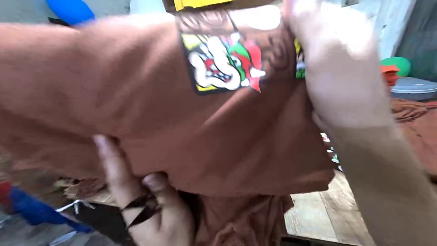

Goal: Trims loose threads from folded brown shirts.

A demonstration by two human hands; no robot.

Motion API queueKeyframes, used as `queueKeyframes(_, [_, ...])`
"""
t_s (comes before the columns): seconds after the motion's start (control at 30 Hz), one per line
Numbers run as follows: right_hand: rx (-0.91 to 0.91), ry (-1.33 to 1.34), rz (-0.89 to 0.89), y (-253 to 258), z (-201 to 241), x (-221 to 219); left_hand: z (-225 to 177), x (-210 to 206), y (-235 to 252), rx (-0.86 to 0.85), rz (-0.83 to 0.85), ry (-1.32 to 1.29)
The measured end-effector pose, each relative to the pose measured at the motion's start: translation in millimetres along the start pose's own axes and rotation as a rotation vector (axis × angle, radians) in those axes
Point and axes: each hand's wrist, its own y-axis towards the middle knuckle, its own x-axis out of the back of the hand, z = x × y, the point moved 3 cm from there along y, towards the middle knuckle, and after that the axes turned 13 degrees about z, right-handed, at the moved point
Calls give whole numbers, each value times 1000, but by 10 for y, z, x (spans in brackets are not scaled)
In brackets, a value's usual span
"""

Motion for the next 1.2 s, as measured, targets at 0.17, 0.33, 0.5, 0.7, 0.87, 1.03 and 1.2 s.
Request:
queueKeyframes(0.17, [-589, -362, 277, -557, -1948, -100, 679, -521, -694, 356, 491, 404])
queueKeyframes(0.33, [-690, -765, 413, -984, -2153, -193, 954, -534, -963, 286, 490, 559])
queueKeyframes(0.5, [192, -552, 350, -1618, -1376, -520, 569, -202, -1050, 174, 369, 72])
queueKeyframes(0.7, [34, -174, 248, -2351, -1613, -752, 466, -202, -1260, 73, 647, -161])
queueKeyframes(0.87, [-75, -411, 66, -2138, -1483, -901, 299, -57, -1089, -43, 657, -324])
queueKeyframes(1.03, [124, -124, 482, -2353, -1318, -169, 351, 249, -1251, -70, 1058, -98])
queueKeyframes(1.2, [-71, -202, 797, -2494, -1315, 114, 96, 264, -1166, 121, 920, -29])
